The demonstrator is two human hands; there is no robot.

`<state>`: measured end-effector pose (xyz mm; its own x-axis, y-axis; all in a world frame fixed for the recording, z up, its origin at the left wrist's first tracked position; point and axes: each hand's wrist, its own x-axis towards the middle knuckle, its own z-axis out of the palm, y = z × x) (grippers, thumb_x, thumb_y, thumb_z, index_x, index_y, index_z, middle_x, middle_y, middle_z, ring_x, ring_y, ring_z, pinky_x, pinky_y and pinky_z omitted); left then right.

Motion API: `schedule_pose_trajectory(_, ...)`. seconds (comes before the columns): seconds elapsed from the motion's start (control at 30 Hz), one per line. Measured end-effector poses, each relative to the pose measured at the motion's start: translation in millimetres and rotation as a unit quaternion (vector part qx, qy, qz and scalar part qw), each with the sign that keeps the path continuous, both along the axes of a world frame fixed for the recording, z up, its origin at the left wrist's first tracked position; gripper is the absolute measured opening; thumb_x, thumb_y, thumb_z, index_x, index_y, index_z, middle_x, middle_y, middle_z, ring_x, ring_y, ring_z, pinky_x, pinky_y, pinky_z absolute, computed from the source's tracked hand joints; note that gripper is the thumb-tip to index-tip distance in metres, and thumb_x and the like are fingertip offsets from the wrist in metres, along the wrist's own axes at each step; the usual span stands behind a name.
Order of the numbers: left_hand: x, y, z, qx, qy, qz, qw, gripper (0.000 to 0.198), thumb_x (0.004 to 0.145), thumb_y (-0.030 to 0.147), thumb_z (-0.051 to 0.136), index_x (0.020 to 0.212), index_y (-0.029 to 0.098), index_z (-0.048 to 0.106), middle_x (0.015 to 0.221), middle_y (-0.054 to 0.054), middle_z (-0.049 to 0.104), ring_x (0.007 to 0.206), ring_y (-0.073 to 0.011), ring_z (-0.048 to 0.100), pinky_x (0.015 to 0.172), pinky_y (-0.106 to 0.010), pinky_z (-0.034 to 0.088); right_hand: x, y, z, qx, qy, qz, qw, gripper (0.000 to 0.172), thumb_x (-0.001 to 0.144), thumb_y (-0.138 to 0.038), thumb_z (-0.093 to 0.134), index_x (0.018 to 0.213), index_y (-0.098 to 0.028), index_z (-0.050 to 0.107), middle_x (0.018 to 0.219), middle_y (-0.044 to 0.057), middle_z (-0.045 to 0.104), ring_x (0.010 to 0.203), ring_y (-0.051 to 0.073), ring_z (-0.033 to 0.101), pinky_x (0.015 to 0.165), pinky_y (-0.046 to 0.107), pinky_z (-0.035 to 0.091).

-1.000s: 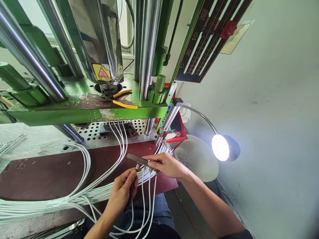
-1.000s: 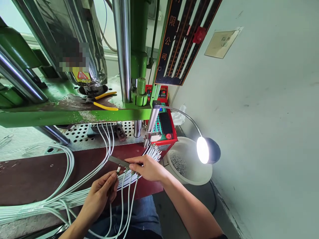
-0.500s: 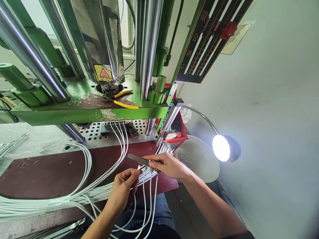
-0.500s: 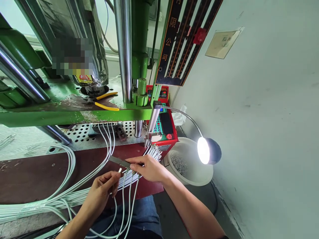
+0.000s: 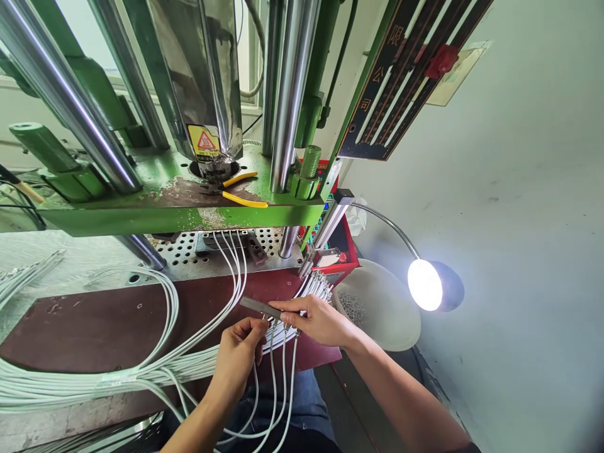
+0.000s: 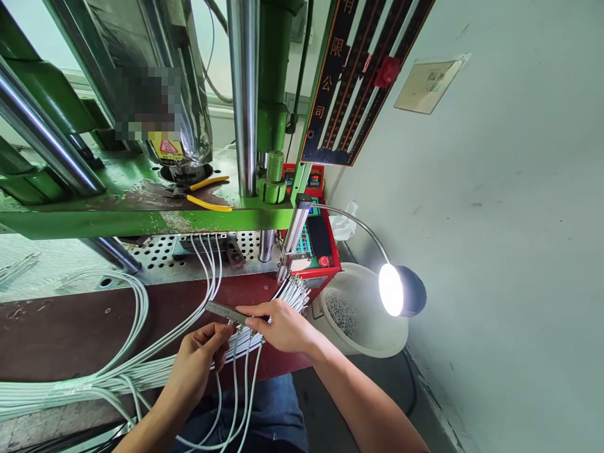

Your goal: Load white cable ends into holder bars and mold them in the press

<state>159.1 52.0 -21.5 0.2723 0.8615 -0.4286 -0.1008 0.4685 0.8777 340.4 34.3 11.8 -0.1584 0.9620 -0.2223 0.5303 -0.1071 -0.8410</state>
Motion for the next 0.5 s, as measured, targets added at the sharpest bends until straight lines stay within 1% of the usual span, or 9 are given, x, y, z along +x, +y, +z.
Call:
schedule_pose_trajectory(0.07,1,0,0.9,0.002,0.0,0.001,1.0,0.037,0.061,0.047,0.077,0.053,0.017,0.058,0.047,0.006,0.048,0.038,-0.0054,0.035,0.037,-0.02,0.027,1,2,0.3,0.003,0.009,0.012,1.0,0.039,0.089,-0.032,0.054,0.124,-0.022,0.068,0.091,0.001,0.072,0.073,0.014,0.054,0.07,0.024,0.045)
schedule_pose_trajectory(0.17,1,2,1.2,0.008,-0.009,-0.006,1.0,0.038,0.061,0.048,0.077,0.052,0.017,0.057,0.047,0.006,0.048,0.039,-0.0062,0.036,0.039,-0.021,0.03,5,8,-0.4,-0.006,0.022,0.034,0.999,0.039,0.089,-0.033,0.055,0.125,-0.022,0.067,0.082,0.0,0.069,0.068,0.012,0.052,0.066,0.022,0.043)
schedule_pose_trajectory(0.23,0,5,1.0,0.026,-0.004,-0.032,0.999,0.038,0.065,0.05,0.075,0.054,0.018,0.059,0.049,0.005,0.052,0.041,-0.008,0.041,0.044,-0.023,0.035,10,15,-3.4,-0.017,0.029,0.055,0.998,0.04,0.09,-0.034,0.055,0.125,-0.021,0.067,0.076,-0.001,0.065,0.065,0.011,0.049,0.061,0.021,0.041)
schedule_pose_trajectory(0.3,-5,9,1.7,0.063,0.028,-0.054,0.996,0.035,0.068,0.051,0.073,0.059,0.018,0.064,0.053,0.002,0.059,0.049,-0.0121,0.051,0.053,-0.025,0.043,15,23,-8.6,-0.028,0.033,0.072,0.996,0.041,0.09,-0.035,0.053,0.125,-0.018,0.067,0.074,-0.001,0.062,0.063,0.01,0.048,0.058,0.02,0.04)
schedule_pose_trajectory(0.33,-9,12,2.7,0.086,0.051,-0.049,0.994,0.034,0.069,0.051,0.073,0.062,0.018,0.067,0.056,0.0,0.062,0.056,-0.0148,0.057,0.058,-0.026,0.046,19,28,-11.6,-0.034,0.032,0.075,0.996,0.041,0.091,-0.035,0.052,0.125,-0.017,0.067,0.074,0.0,0.062,0.063,0.01,0.049,0.058,0.02,0.041)
schedule_pose_trajectory(0.4,-20,20,5.6,0.121,0.089,-0.01,0.989,0.034,0.069,0.052,0.073,0.071,0.018,0.071,0.064,-0.002,0.068,0.068,-0.0198,0.064,0.066,-0.028,0.049,25,37,-17.2,-0.043,-0.009,0.078,0.996,0.041,0.091,-0.034,0.051,0.124,-0.017,0.067,0.073,0.0,0.062,0.061,0.01,0.049,0.057,0.02,0.041)
schedule_pose_trajectory(0.5,-37,40,8.5,0.127,0.097,0.06,0.985,0.037,0.068,0.053,0.075,0.079,0.018,0.072,0.071,-0.004,0.072,0.072,-0.0216,0.066,0.07,-0.031,0.052,29,50,-21.7,-0.041,-0.111,0.082,0.99,0.039,0.087,-0.032,0.056,0.121,-0.018,0.069,0.066,-0.002,0.06,0.057,0.01,0.049,0.054,0.021,0.037)
